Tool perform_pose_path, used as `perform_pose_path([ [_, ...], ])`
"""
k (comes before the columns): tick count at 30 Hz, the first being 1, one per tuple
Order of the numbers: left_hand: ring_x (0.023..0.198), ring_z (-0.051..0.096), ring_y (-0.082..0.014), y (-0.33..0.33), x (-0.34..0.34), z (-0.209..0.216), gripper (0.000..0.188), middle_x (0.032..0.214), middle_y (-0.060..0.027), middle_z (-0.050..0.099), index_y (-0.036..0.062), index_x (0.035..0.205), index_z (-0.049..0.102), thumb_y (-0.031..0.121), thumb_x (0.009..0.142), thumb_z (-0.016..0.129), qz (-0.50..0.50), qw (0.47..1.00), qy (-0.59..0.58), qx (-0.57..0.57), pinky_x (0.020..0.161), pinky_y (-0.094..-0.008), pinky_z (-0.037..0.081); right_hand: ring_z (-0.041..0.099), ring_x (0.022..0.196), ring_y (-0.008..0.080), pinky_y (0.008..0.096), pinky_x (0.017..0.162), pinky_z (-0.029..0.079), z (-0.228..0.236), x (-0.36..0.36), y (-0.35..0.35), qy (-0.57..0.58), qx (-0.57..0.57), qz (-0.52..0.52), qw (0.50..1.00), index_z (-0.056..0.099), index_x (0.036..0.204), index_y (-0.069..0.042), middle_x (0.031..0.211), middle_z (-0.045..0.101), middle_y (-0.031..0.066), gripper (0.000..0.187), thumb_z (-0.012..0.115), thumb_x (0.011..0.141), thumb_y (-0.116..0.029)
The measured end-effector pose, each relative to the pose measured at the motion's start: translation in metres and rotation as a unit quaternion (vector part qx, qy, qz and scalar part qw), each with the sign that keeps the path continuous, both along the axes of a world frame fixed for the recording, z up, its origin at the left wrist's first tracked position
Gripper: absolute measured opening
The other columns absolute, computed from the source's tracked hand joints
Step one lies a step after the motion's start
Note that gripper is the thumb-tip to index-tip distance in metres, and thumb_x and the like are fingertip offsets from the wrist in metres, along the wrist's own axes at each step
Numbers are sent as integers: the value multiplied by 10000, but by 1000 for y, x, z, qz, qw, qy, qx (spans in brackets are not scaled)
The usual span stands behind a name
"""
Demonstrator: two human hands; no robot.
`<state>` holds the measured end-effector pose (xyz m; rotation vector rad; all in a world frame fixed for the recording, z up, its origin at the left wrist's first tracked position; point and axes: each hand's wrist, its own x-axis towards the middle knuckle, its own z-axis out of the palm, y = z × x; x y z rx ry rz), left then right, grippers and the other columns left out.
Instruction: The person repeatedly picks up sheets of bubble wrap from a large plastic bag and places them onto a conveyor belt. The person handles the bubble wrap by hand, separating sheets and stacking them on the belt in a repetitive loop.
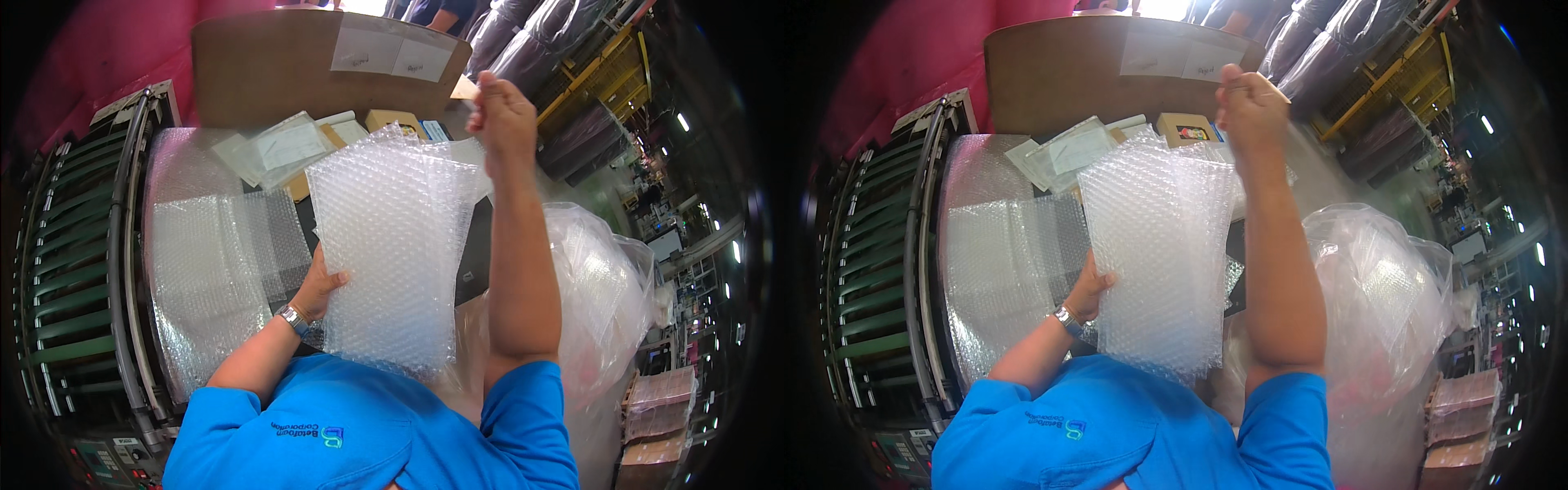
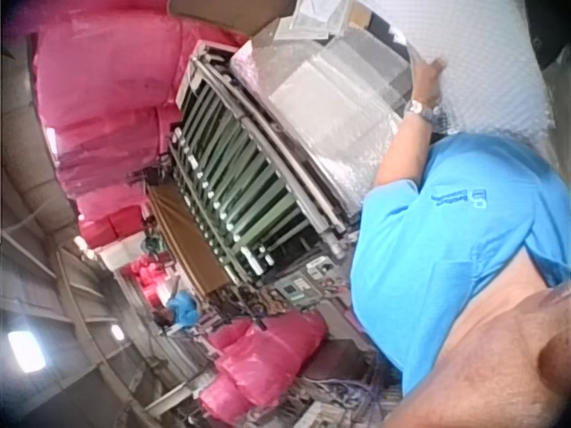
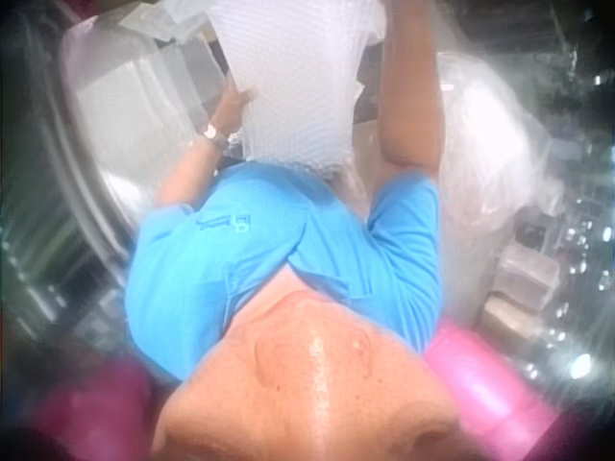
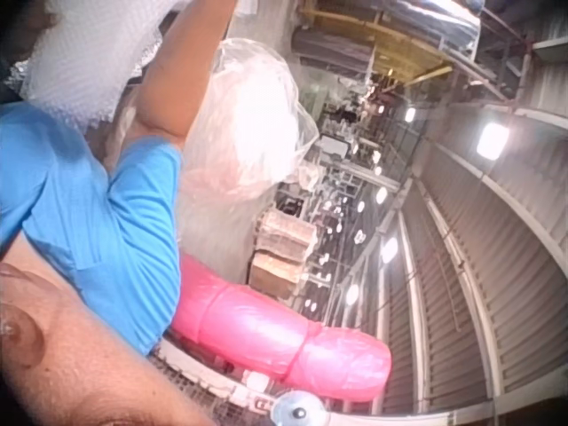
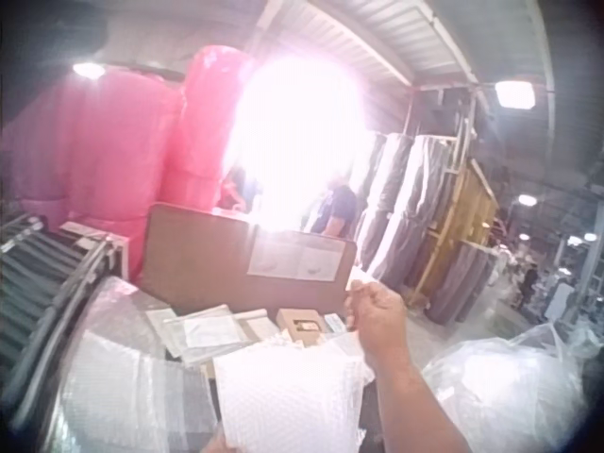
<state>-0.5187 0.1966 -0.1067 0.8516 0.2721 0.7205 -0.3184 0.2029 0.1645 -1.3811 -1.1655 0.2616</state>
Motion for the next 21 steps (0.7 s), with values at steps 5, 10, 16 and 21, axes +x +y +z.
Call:
perform_pose_path([
  [5, 1243, 285, -269, 0, -3, 4, 1042, 1358, -127, 276, 114, 1378, 85, 303, 613, 768, 6, 1000, -1, -14, 1004, -432, 275, 495, 573, 119, 285, 559, 407, -2, -15, -9, -231, -110, -21, 966, 569, 713, -16, 582, 509, 45, 413, 599, 799, -420],
  [10, 1234, 301, -263, -1, 0, 5, 1019, 1343, -122, 301, 107, 1376, 109, 294, 618, 764, 21, 1000, 7, 13, 1002, -421, 279, 520, 570, 139, 296, 563, 412, -25, -32, -8, -261, -117, -20, 958, 567, 732, -13, 608, 551, 73, 240, 570, 818, -237],
  [16, 1199, 353, -254, 9, 2, 16, 973, 1322, -123, 331, 89, 1366, 143, 351, 641, 737, 29, 999, -4, 45, 972, -414, 328, 464, 525, 109, 279, 570, 456, -20, -5, -15, 277, 136, 58, 949, 532, 750, -38, 572, 458, 11, 220, 591, 836, -232],
  [21, 1117, 464, -295, 16, -6, -17, 702, 1251, -169, 441, 50, 1310, 308, 453, 794, 562, -41, 972, -76, -221, 934, -433, 391, 484, 582, 96, 277, 608, 463, -5, 35, -51, 223, 192, 70, 953, 534, 837, -58, 689, 477, 3, 172, 591, 838, -220],
])
